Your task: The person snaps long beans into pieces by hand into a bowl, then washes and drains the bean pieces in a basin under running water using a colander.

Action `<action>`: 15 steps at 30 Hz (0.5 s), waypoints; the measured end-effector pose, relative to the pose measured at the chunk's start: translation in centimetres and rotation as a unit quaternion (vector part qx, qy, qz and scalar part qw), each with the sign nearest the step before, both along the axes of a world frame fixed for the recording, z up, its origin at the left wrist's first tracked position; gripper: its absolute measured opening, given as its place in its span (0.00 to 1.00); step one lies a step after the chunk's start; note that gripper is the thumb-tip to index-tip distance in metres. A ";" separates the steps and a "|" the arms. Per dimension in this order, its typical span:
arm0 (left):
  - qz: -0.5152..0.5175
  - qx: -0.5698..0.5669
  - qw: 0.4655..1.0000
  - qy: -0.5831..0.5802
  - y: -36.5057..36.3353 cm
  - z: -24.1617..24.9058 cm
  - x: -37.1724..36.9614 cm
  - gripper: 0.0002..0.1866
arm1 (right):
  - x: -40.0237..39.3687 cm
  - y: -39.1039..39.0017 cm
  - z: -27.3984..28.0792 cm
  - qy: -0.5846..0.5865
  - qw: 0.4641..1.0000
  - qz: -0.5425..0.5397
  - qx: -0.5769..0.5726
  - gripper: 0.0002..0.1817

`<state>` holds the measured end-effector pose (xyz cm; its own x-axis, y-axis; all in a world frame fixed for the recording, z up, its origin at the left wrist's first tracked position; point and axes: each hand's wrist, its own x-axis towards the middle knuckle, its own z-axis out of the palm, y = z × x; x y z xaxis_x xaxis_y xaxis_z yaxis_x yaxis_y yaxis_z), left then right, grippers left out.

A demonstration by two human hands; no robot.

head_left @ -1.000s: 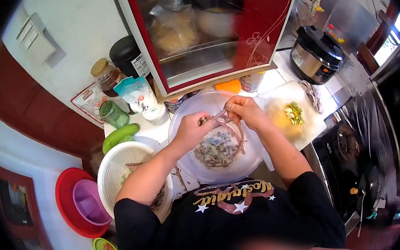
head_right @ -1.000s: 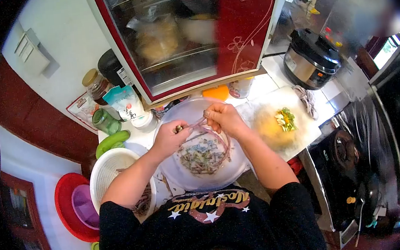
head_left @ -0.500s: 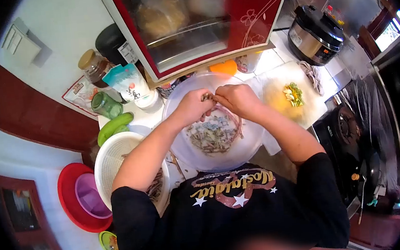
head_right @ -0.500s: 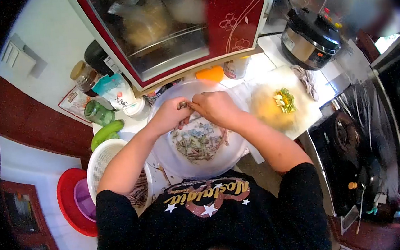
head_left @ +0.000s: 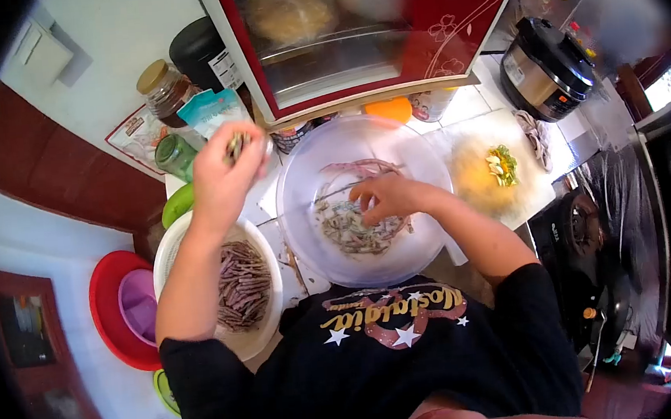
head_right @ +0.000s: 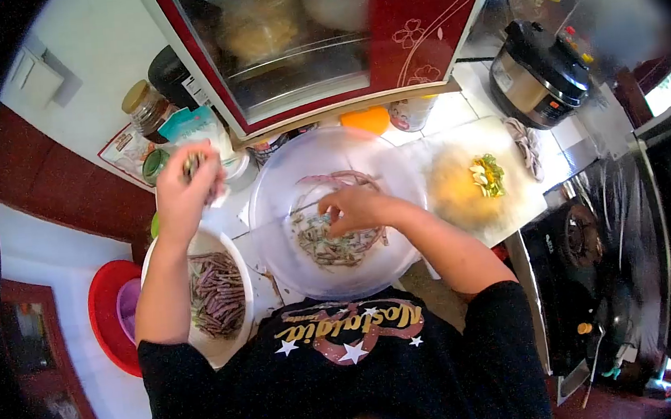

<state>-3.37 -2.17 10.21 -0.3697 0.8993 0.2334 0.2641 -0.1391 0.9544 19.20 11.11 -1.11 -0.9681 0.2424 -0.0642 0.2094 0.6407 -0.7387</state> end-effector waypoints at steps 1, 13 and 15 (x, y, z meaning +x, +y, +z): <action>0.012 -0.105 0.990 0.088 -1.6 0.1 -0.8 0.05 | -0.6 0.8 -0.8 0.004 1.000 0.002 -0.003 0.14; 0.011 -0.152 0.863 0.482 -9.5 -4.7 -3.4 0.16 | -2.9 2.9 -1.8 -0.126 0.942 -0.141 0.276 0.08; 0.056 -0.041 0.858 0.509 -6.7 -4.8 -1.8 0.17 | -2.5 1.7 1.2 -0.084 0.948 -0.140 0.274 0.07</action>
<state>-5.14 -8.89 5.45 -0.0979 0.8999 0.4250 0.9738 -0.0015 0.2274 16.73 12.84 0.09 -0.8479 0.5302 -0.0011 0.5133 0.8203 -0.2521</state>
